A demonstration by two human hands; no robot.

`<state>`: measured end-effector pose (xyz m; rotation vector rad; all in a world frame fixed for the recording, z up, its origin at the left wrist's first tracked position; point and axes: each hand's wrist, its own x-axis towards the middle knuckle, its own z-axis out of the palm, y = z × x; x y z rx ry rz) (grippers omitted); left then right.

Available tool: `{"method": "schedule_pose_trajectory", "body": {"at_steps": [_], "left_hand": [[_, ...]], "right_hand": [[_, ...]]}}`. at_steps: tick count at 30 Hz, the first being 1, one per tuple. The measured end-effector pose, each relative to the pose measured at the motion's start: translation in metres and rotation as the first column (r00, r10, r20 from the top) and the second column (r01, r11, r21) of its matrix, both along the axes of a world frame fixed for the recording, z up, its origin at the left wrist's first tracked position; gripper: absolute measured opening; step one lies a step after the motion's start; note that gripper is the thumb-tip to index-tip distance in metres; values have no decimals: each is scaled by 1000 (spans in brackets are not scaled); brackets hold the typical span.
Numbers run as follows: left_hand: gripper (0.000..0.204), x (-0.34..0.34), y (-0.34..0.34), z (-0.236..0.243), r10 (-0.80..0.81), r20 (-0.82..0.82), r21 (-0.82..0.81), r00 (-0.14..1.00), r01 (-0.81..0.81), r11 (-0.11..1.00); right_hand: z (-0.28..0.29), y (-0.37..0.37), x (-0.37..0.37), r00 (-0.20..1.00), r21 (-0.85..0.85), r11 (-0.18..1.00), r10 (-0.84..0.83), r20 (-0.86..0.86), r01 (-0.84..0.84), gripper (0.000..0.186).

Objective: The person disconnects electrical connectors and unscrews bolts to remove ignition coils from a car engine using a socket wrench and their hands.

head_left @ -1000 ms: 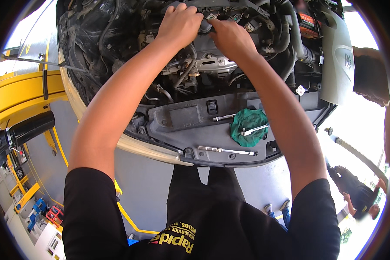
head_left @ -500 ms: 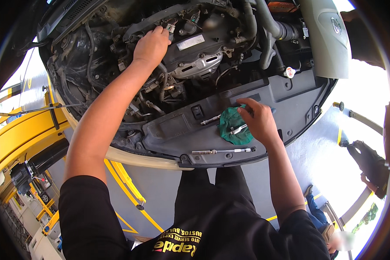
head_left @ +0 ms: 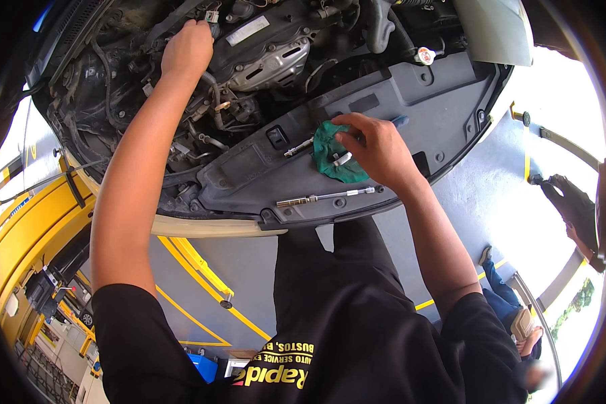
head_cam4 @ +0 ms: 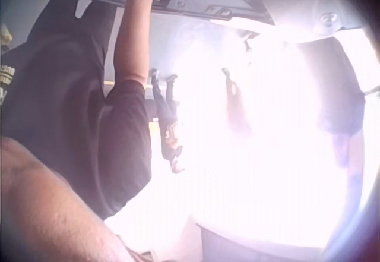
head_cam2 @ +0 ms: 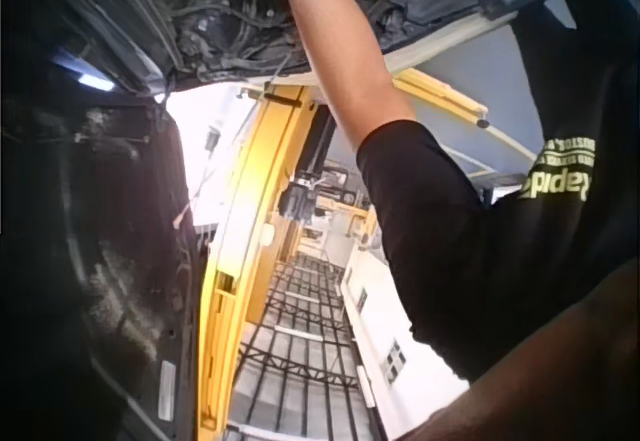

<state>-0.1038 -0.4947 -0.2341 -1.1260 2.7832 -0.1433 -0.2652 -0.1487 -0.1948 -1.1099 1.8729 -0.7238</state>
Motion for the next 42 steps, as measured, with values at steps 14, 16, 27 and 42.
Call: {"method": "schedule_pose_trajectory", "body": {"at_steps": [14, 16, 27, 42], "left_hand": [[17, 95, 262, -25, 492, -417, 763, 765, 1, 646], [18, 98, 271, -38, 491, -421, 743, 763, -21, 669], [23, 72, 279, -62, 353, -411, 569, 840, -66, 820], [22, 90, 273, -74, 301, -533, 594, 791, 97, 799]], "right_hand": [[-13, 36, 15, 982, 167, 981, 123, -144, -99, 17], [-14, 28, 16, 977, 122, 987, 123, -173, -103, 16], [0, -55, 45, 982, -30, 989, 140, -129, -145, 17], [93, -335, 1, 744, -454, 793, -2, -668, -405, 16]]}}
